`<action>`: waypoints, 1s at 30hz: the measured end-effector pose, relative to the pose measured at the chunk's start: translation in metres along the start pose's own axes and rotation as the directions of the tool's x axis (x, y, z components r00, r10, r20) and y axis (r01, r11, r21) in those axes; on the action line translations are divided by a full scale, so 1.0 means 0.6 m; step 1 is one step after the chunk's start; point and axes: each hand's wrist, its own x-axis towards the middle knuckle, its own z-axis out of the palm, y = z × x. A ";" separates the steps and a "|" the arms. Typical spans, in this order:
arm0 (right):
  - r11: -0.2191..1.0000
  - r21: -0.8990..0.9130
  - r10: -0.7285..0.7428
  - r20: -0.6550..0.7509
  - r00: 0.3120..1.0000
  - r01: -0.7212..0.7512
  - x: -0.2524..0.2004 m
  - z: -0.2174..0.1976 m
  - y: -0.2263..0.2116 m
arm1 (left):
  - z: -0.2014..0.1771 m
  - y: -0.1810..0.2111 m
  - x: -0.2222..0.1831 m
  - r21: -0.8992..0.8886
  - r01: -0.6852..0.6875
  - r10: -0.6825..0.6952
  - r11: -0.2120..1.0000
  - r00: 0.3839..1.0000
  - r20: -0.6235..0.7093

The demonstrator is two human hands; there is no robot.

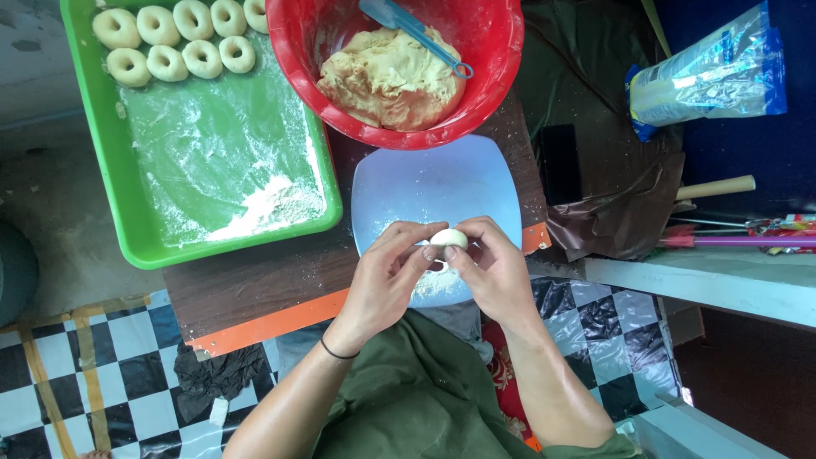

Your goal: Shaping pieces of dough into ring-shaped donuts and placing them on a tray.

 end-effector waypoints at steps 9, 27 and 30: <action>0.996 0.089 -0.023 -0.039 0.999 0.026 0.004 0.007 0.002 | 0.001 0.001 0.000 -0.013 0.000 0.000 1.000 1.000 0.001; 0.986 0.166 0.032 -0.020 0.999 -0.028 -0.007 0.014 -0.009 | 0.009 -0.009 -0.002 -0.126 0.019 -0.022 0.992 1.000 -0.016; 0.985 0.170 0.027 -0.037 0.999 -0.021 -0.008 0.015 -0.011 | 0.008 -0.012 -0.002 -0.128 0.029 -0.030 0.991 0.999 -0.010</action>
